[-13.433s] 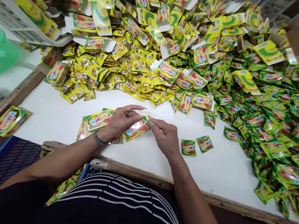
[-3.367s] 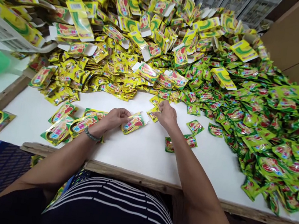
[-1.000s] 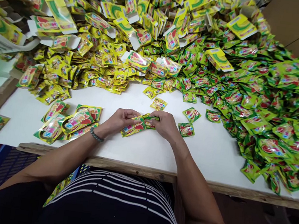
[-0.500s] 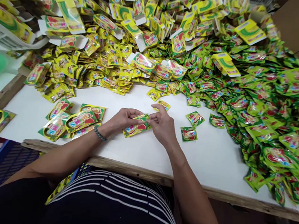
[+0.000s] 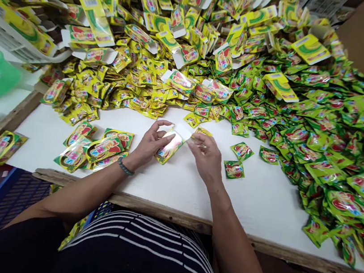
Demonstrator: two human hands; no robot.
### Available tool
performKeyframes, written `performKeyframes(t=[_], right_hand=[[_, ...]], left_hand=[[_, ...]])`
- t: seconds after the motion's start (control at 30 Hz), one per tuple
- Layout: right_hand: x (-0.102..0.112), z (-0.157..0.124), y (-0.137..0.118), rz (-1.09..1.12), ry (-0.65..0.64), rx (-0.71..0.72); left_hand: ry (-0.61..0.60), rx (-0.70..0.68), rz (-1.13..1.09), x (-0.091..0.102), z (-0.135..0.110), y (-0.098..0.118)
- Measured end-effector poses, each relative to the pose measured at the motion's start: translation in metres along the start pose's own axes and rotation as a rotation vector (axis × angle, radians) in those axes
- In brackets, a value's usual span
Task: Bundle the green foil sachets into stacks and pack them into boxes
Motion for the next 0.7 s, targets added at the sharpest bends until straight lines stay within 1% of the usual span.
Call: performKeyframes(t=[0.17, 0.23, 0.3, 0.37, 0.4, 0.47, 0.53, 0.63, 0.7], right_hand=[[-0.013, -0.008, 0.005, -0.046, -0.262, -0.076], [-0.014, -0.007, 0.005, -0.027, -0.320, -0.121], [-0.012, -0.006, 0.004, 0.022, -0.301, -0.155], [-0.010, -0.004, 0.002, 0.012, -0.239, -0.147], [-0.009, -0.004, 0.001, -0.022, -0.221, -0.124], [-0.009, -0.005, -0.002, -0.086, -0.225, -0.071], [-0.010, -0.006, -0.004, -0.074, -0.233, -0.055], [-0.011, -0.005, -0.002, -0.003, -0.213, -0.110], [-0.012, -0.004, 0.001, 0.005, -0.197, -0.168]], left_hand=[[-0.067, 0.009, 0.021, 0.001, -0.002, 0.003], [-0.095, 0.026, 0.018, 0.002, -0.002, 0.003], [-0.116, 0.048, 0.009, 0.002, -0.002, 0.003], [-0.114, 0.072, -0.011, 0.002, -0.001, 0.002], [-0.099, 0.082, -0.018, 0.002, -0.001, 0.002], [-0.052, 0.097, -0.012, 0.002, -0.001, 0.001], [-0.017, 0.106, 0.019, 0.002, -0.001, 0.001], [-0.009, 0.102, 0.052, 0.000, -0.002, 0.001], [-0.011, 0.101, 0.061, -0.001, -0.002, 0.001]])
Point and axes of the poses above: each hand's wrist, its own z-axis towards the middle knuckle, its own x-axis out of the back of the hand, y = z × x, the point moved 2 cm from there along z, towards the middle knuckle, and after that the axes turned 9 degrees about -x, right-handed, at the moved point
